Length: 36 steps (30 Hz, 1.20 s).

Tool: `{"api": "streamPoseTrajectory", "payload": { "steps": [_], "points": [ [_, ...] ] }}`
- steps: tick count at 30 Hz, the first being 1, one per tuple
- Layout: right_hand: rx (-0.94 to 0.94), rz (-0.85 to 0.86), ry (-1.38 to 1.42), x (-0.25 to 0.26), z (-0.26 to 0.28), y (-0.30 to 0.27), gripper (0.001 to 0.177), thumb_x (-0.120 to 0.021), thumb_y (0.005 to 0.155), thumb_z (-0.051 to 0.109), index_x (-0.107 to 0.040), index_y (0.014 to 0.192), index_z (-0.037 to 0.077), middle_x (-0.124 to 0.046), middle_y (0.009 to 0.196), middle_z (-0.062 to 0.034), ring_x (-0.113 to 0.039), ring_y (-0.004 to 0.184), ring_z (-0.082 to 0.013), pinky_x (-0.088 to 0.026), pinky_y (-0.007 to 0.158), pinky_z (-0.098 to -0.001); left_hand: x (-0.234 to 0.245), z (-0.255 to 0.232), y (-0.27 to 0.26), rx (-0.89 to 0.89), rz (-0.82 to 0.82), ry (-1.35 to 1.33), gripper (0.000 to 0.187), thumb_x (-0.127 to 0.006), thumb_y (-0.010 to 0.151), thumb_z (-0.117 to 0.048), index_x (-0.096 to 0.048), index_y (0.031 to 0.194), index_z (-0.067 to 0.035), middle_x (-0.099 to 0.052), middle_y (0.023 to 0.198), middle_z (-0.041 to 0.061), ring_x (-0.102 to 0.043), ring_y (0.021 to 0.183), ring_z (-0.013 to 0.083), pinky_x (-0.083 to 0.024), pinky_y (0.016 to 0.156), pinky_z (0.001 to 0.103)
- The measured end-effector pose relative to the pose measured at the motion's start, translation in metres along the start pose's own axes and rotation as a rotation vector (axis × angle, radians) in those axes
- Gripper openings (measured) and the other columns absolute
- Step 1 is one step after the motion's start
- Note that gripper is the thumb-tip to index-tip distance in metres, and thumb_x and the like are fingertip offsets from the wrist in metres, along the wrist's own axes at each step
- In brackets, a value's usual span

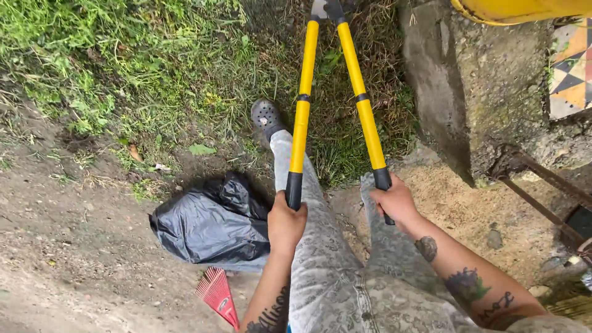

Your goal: The person uses garden shears to cut weeds and grass near a concrete wall and pulls some out by hand to place into a blue bucket.

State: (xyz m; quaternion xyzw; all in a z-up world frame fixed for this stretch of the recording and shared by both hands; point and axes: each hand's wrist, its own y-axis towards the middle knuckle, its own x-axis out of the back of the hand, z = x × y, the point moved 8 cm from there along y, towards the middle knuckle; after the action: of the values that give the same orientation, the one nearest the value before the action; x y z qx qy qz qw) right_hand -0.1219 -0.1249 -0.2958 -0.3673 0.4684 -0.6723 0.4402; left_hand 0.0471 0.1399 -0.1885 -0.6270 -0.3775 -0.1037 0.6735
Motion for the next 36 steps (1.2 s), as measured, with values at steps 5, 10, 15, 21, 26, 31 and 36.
{"api": "streamPoseTrajectory", "payload": {
  "steps": [5,10,15,21,26,31,36],
  "points": [
    [-0.012,-0.106,-0.231,0.068,-0.038,0.002,0.034,-0.074,0.078,0.008,-0.063,0.11,0.005,-0.061,0.06,-0.0056,-0.056,0.044,-0.0157,-0.045,0.043,-0.0336,0.014,0.045,0.011,-0.013,-0.056,0.081,0.037,-0.074,0.079,-0.031,-0.067,0.11,-0.013,-0.074,0.092,0.023,-0.071,0.088,0.0441,-0.056,0.078,0.054],
    [-0.074,-0.174,-0.365,0.089,-0.022,0.017,0.041,-0.075,0.079,0.012,-0.066,0.119,0.01,-0.065,0.063,-0.0087,-0.059,0.048,-0.0174,-0.047,0.047,-0.0347,0.035,0.049,0.044,-0.019,-0.12,0.191,0.048,-0.077,0.074,-0.031,-0.07,0.12,-0.017,-0.075,0.091,0.021,-0.072,0.086,0.0422,-0.057,0.078,0.052],
    [-0.047,-0.214,-0.323,0.079,0.005,0.054,0.044,-0.075,0.078,0.014,-0.066,0.121,0.012,-0.066,0.066,-0.0067,-0.06,0.051,-0.0166,-0.048,0.049,-0.0354,0.068,-0.005,0.094,-0.147,-0.203,0.246,0.055,-0.08,0.071,-0.03,-0.07,0.123,-0.015,-0.075,0.089,0.021,-0.073,0.083,0.0411,-0.058,0.078,0.051],
    [0.02,-0.291,-0.342,0.075,0.056,0.093,0.036,-0.075,0.079,0.015,-0.067,0.114,0.009,-0.066,0.067,-0.0079,-0.062,0.052,-0.0165,-0.05,0.052,-0.035,0.104,-0.054,0.152,-0.199,-0.244,0.29,0.043,-0.079,0.072,-0.026,-0.071,0.113,-0.015,-0.075,0.087,0.02,-0.073,0.082,0.0414,-0.058,0.077,0.052],
    [0.027,-0.23,-0.269,0.025,0.084,0.061,0.038,-0.074,0.079,0.015,-0.059,0.113,0.007,-0.063,0.069,-0.0086,-0.061,0.052,-0.0194,-0.049,0.051,-0.0382,0.04,-0.064,0.138,-0.073,-0.118,0.259,0.035,-0.077,0.074,-0.027,-0.065,0.101,-0.008,-0.073,0.088,0.023,-0.072,0.084,0.0439,-0.057,0.078,0.054],
    [0.086,-0.228,-0.295,0.02,0.097,0.032,0.047,-0.074,0.078,0.015,-0.055,0.12,0.007,-0.063,0.073,-0.0088,-0.063,0.054,-0.0213,-0.05,0.053,-0.0387,-0.027,-0.073,0.069,-0.108,-0.098,-0.008,0.036,-0.074,0.078,-0.023,-0.059,0.104,-0.004,-0.07,0.08,0.023,-0.069,0.077,0.0461,-0.054,0.074,0.055],
    [0.184,-0.241,-0.44,0.046,0.063,0.01,0.046,-0.075,0.079,0.015,-0.058,0.121,0.007,-0.066,0.073,-0.0094,-0.066,0.059,-0.0209,-0.051,0.057,-0.0362,-0.042,-0.031,0.03,-0.078,-0.065,-0.166,0.03,-0.072,0.077,-0.022,-0.06,0.098,-0.003,-0.07,0.08,0.023,-0.068,0.076,0.0453,-0.054,0.072,0.054]
  ]
}}
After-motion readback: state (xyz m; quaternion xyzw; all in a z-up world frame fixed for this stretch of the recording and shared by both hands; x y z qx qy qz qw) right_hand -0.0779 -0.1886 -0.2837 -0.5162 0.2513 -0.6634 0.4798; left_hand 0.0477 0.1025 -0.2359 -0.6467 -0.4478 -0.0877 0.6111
